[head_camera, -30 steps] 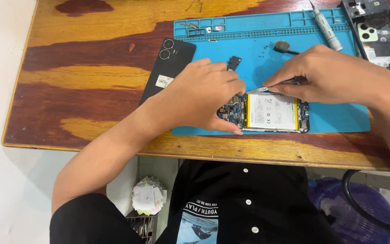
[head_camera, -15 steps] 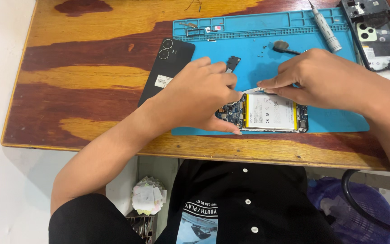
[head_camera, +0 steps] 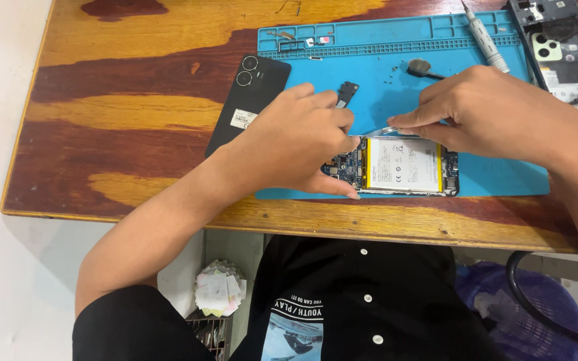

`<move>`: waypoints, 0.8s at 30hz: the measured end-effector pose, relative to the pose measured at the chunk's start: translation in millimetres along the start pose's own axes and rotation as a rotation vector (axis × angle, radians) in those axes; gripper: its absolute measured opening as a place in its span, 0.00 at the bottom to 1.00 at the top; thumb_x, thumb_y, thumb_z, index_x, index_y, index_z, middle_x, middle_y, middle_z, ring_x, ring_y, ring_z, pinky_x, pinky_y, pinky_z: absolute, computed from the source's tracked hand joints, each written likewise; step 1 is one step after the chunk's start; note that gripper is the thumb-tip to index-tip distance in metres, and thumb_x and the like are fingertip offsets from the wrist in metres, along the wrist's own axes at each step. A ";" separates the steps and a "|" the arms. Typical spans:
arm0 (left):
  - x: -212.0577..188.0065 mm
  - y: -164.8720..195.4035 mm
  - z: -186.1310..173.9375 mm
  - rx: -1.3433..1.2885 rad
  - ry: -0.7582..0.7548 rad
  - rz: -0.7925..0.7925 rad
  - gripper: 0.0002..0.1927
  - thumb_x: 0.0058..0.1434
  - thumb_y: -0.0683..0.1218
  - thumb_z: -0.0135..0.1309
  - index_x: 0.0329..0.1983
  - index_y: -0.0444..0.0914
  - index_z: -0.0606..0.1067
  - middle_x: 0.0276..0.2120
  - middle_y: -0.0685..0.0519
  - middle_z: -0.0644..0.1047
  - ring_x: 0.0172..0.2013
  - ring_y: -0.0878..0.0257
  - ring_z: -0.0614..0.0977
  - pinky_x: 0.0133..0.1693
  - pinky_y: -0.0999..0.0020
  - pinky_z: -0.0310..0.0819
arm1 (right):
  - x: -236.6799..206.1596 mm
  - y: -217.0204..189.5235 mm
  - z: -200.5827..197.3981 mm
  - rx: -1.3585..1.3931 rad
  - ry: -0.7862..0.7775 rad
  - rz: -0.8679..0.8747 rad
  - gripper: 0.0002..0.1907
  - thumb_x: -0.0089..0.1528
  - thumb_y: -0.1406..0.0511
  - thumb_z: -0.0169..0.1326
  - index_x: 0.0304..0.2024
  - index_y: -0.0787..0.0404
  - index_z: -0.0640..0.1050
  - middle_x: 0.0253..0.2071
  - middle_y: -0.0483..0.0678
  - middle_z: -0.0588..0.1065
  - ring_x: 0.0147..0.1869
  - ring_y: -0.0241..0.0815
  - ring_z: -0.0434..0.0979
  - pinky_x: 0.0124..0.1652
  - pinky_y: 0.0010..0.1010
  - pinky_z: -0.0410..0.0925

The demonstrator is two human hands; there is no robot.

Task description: The person disassembles a smartphone on a blue mat, removes the battery and internal components, and uses a screwdriver and tweezers to manipulate small parts. The person reassembles the phone by placing components back and securing them with screws.

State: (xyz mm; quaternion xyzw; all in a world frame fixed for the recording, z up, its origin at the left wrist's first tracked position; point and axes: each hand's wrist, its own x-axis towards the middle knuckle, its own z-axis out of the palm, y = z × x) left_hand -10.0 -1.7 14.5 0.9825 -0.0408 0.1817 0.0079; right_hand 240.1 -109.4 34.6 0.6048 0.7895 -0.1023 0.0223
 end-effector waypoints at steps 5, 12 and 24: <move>-0.2 0.5 -0.3 0.014 -0.009 -0.001 0.34 0.49 0.74 0.62 0.36 0.39 0.85 0.29 0.54 0.76 0.37 0.56 0.76 0.39 0.60 0.67 | -0.8 0.1 -1.1 0.013 0.034 -0.038 0.19 0.54 0.63 0.67 0.49 0.45 0.85 0.28 0.45 0.82 0.27 0.43 0.79 0.30 0.38 0.73; 0.5 0.7 -1.0 0.017 0.001 -0.003 0.34 0.48 0.74 0.63 0.35 0.39 0.85 0.29 0.55 0.76 0.37 0.56 0.76 0.40 0.60 0.68 | -1.8 1.6 -3.6 -0.007 0.015 -0.027 0.20 0.55 0.63 0.67 0.51 0.44 0.85 0.25 0.45 0.80 0.24 0.43 0.77 0.29 0.38 0.72; 0.2 -0.2 -0.6 0.005 -0.012 -0.009 0.34 0.47 0.74 0.63 0.32 0.39 0.85 0.30 0.55 0.77 0.37 0.56 0.77 0.40 0.60 0.67 | -1.1 -0.5 -0.8 -0.040 0.007 -0.019 0.22 0.54 0.63 0.67 0.52 0.42 0.85 0.26 0.45 0.80 0.28 0.44 0.78 0.33 0.38 0.73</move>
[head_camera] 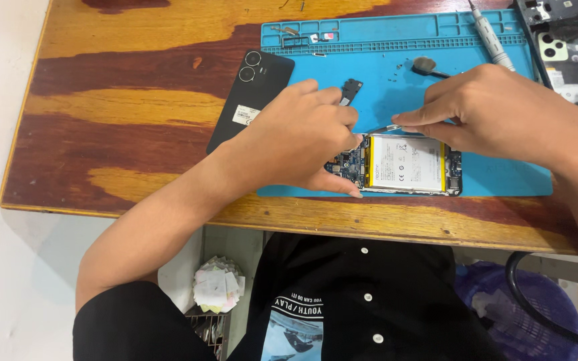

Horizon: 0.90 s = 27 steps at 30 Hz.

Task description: The person disassembles a smartphone on a blue mat, removes the battery and internal components, and uses a screwdriver and tweezers to manipulate small parts. The person reassembles the phone by placing components back and securing them with screws.

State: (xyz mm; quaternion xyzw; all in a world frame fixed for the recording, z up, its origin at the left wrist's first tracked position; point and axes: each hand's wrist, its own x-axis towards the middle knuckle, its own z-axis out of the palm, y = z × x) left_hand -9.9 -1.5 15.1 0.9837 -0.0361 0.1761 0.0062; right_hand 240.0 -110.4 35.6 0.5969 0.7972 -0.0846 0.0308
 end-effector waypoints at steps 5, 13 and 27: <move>0.5 -0.2 -0.5 -0.004 -0.011 0.000 0.35 0.47 0.75 0.63 0.32 0.39 0.85 0.30 0.55 0.77 0.37 0.56 0.77 0.39 0.60 0.67 | -2.2 -6.1 -1.0 -0.046 0.039 -0.032 0.22 0.55 0.63 0.65 0.53 0.42 0.84 0.30 0.44 0.80 0.30 0.46 0.79 0.32 0.39 0.73; 2.6 0.5 -1.7 0.037 -0.037 -0.008 0.37 0.47 0.76 0.62 0.34 0.38 0.82 0.28 0.55 0.78 0.37 0.56 0.77 0.39 0.61 0.67 | -6.1 -13.1 -2.4 -0.078 0.043 0.024 0.21 0.58 0.60 0.63 0.54 0.39 0.83 0.29 0.43 0.80 0.30 0.48 0.79 0.30 0.42 0.72; 1.7 0.1 -0.8 0.029 0.009 0.011 0.38 0.47 0.77 0.62 0.38 0.40 0.83 0.29 0.55 0.76 0.36 0.56 0.76 0.39 0.61 0.66 | -5.2 -13.3 -3.1 -0.002 0.028 0.074 0.17 0.58 0.58 0.64 0.51 0.42 0.85 0.32 0.43 0.82 0.32 0.45 0.81 0.32 0.39 0.74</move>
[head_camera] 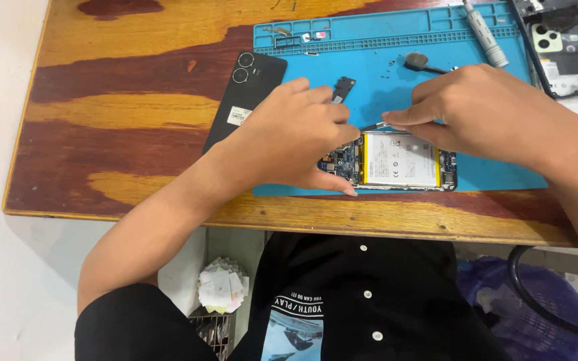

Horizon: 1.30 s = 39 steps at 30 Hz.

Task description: The person disassembles a smartphone on a blue mat, removes the battery and internal components, and uses a screwdriver and tweezers to manipulate small parts. The person reassembles the phone by placing components back and securing them with screws.

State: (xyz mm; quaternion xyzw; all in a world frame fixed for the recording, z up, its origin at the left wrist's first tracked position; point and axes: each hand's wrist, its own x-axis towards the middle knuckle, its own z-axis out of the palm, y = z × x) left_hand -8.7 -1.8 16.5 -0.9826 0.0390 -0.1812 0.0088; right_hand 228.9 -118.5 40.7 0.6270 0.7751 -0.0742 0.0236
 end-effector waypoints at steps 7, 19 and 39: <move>-0.7 0.9 -0.2 -0.014 0.001 -0.009 0.38 0.47 0.76 0.62 0.38 0.39 0.83 0.29 0.55 0.76 0.37 0.56 0.77 0.39 0.61 0.67 | -0.3 -0.7 -1.8 -0.004 0.009 -0.021 0.16 0.57 0.58 0.65 0.49 0.44 0.86 0.31 0.44 0.82 0.33 0.44 0.81 0.33 0.39 0.74; -1.1 -0.3 0.9 -0.042 0.004 -0.010 0.39 0.47 0.77 0.62 0.40 0.39 0.83 0.31 0.54 0.77 0.38 0.56 0.77 0.39 0.60 0.68 | -0.3 4.8 -0.6 0.017 0.040 -0.084 0.14 0.56 0.59 0.65 0.46 0.47 0.87 0.34 0.44 0.83 0.34 0.45 0.82 0.35 0.38 0.74; -7.9 -29.2 3.7 -0.160 0.048 -0.108 0.22 0.64 0.61 0.64 0.45 0.40 0.76 0.38 0.55 0.78 0.41 0.54 0.79 0.40 0.58 0.72 | 6.2 41.7 12.5 0.008 0.203 -0.021 0.11 0.60 0.65 0.60 0.45 0.58 0.85 0.48 0.50 0.83 0.36 0.47 0.84 0.39 0.35 0.76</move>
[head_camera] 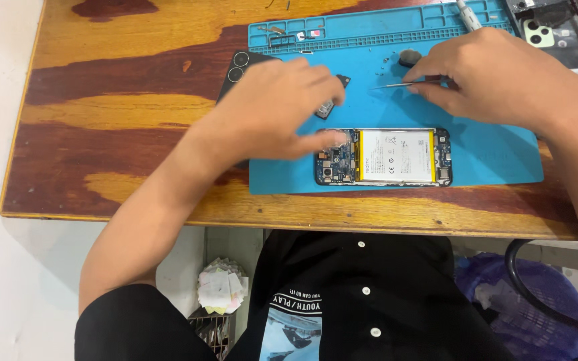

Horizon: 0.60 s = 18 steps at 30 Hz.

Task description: The person disassembles a smartphone on a blue mat, removes the battery and internal components, and uses a screwdriver and tweezers to manipulate small parts. The person reassembles the phone by placing components back and securing them with screws.

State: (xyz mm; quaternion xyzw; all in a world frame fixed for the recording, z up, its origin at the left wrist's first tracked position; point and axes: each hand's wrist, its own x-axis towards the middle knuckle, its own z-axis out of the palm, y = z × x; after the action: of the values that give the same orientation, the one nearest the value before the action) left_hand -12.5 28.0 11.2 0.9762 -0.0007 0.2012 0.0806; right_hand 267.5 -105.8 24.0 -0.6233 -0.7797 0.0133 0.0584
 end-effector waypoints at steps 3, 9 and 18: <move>-5.5 -12.9 -6.6 0.128 0.036 -0.052 0.13 0.67 0.51 0.63 0.49 0.42 0.77 0.43 0.55 0.78 0.45 0.54 0.79 0.44 0.58 0.74 | 1.3 0.6 0.9 0.002 -0.012 0.013 0.10 0.61 0.65 0.60 0.44 0.60 0.85 0.46 0.50 0.83 0.37 0.48 0.84 0.40 0.36 0.76; -7.9 -25.9 -6.1 0.086 -0.024 -0.041 0.28 0.59 0.54 0.66 0.61 0.40 0.76 0.50 0.48 0.76 0.48 0.49 0.73 0.46 0.55 0.74 | -2.0 -5.0 1.2 -0.041 0.050 0.005 0.14 0.62 0.63 0.60 0.50 0.60 0.84 0.44 0.50 0.82 0.41 0.52 0.82 0.43 0.41 0.75; -3.6 -34.4 16.1 -0.085 -0.134 -0.023 0.31 0.63 0.52 0.63 0.69 0.41 0.73 0.65 0.54 0.73 0.62 0.48 0.68 0.59 0.49 0.63 | 0.5 -5.0 4.5 -0.019 0.094 -0.066 0.10 0.61 0.65 0.59 0.43 0.59 0.85 0.48 0.49 0.82 0.46 0.53 0.81 0.46 0.42 0.74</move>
State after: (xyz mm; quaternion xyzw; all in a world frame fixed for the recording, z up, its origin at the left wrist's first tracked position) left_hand -8.4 59.3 -10.2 0.9831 -0.0034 0.1344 0.1241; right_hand 262.1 -106.2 20.0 -0.5978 -0.7962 -0.0254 0.0895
